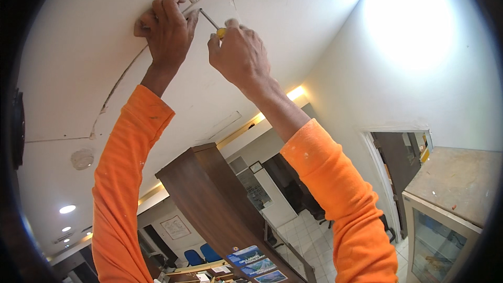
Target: The person climbs a stepladder in an office and uses a screwdriver to pry and remove a section of the ceiling panel. They work on the seam between panels, lifting and detaching the panel from its mounting.
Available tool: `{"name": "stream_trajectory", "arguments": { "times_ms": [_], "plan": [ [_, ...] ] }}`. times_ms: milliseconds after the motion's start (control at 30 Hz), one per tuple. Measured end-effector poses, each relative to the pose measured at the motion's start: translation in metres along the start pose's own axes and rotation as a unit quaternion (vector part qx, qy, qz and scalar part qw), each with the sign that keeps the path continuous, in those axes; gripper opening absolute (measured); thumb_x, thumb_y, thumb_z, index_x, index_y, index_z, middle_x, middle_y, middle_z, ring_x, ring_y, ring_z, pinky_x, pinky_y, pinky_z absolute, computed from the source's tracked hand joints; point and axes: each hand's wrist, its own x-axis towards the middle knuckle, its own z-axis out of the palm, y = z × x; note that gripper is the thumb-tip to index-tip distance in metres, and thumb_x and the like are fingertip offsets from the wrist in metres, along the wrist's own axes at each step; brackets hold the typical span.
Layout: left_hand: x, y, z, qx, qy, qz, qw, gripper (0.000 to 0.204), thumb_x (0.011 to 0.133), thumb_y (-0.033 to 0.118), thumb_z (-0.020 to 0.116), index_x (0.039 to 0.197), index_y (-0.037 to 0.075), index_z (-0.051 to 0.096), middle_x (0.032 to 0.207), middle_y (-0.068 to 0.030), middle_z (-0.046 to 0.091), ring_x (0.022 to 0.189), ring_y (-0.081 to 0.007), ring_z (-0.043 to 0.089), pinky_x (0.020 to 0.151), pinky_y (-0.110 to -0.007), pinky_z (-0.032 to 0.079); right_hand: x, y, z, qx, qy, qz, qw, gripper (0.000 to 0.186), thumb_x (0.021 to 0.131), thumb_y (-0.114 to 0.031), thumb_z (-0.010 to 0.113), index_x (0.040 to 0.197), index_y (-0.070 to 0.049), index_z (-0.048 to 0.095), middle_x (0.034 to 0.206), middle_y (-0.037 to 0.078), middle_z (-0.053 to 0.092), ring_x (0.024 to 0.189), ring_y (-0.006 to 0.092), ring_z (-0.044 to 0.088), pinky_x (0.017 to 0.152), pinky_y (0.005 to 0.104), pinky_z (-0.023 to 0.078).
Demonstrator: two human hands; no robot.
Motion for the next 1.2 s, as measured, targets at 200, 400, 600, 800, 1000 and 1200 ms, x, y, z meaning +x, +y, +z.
{"name": "stream_trajectory", "arguments": {
  "times_ms": [200,400,600,800,1000,1200],
  "plan": [
    [0.002,-0.002,0.001,-0.035,0.009,0.008,0.999,0.051,0.090,0.041,0.081,0.126,0.019,0.053,0.112,-0.0027,0.051,0.105,-0.0294,0.046,0.085,-0.051,0.029,-0.009,-0.002,0.015,0.240,-0.051,0.104,0.964,0.033,0.099,-0.024,0.069,0.119,0.002,0.067,0.082,0.016,0.071,0.070,0.0310,0.066,0.078,0.0428,0.057],
    [0.001,-0.003,0.004,0.005,0.012,0.007,1.000,0.051,0.088,0.040,0.082,0.124,0.019,0.054,0.112,-0.0007,0.052,0.105,-0.0284,0.046,0.086,-0.049,0.028,-0.014,-0.012,0.010,0.019,0.014,0.011,1.000,0.030,0.098,-0.024,0.069,0.114,0.002,0.067,0.099,0.026,0.073,0.088,0.0427,0.072,0.081,0.0483,0.057],
    [-0.001,-0.001,0.003,0.009,0.010,-0.002,1.000,0.052,0.085,0.042,0.084,0.123,0.019,0.056,0.110,-0.0002,0.052,0.104,-0.0274,0.046,0.085,-0.049,0.027,0.002,-0.025,-0.022,0.339,-0.192,0.228,0.893,0.025,0.102,-0.022,0.065,0.111,0.001,0.068,0.083,0.010,0.066,0.067,0.0185,0.067,0.052,0.0363,0.055],
    [0.002,0.000,0.004,0.018,0.020,0.001,1.000,0.052,0.087,0.041,0.083,0.124,0.017,0.055,0.111,-0.0015,0.052,0.104,-0.0276,0.046,0.088,-0.051,0.028,0.016,0.009,-0.021,0.746,-0.292,0.288,0.525,0.041,0.111,-0.030,0.052,0.133,0.005,0.051,0.078,-0.001,0.050,0.054,0.0024,0.046,0.039,0.0129,0.041],
    [0.001,0.000,0.002,-0.002,0.012,0.006,1.000,0.052,0.088,0.040,0.083,0.125,0.016,0.056,0.111,-0.0025,0.052,0.105,-0.0283,0.046,0.087,-0.050,0.030,0.007,0.010,-0.014,0.740,-0.294,0.274,0.539,0.045,0.112,-0.032,0.050,0.139,0.004,0.050,0.076,-0.002,0.050,0.051,0.0009,0.045,0.038,0.0137,0.041],
    [0.003,0.001,0.000,-0.003,0.013,0.007,1.000,0.050,0.088,0.041,0.082,0.123,0.018,0.056,0.111,-0.0016,0.051,0.103,-0.0285,0.045,0.086,-0.052,0.030,0.022,0.010,-0.034,0.536,-0.320,0.241,0.743,0.035,0.111,-0.030,0.049,0.127,-0.001,0.062,0.080,0.003,0.056,0.056,0.0072,0.054,0.045,0.0223,0.047]
  ]
}}
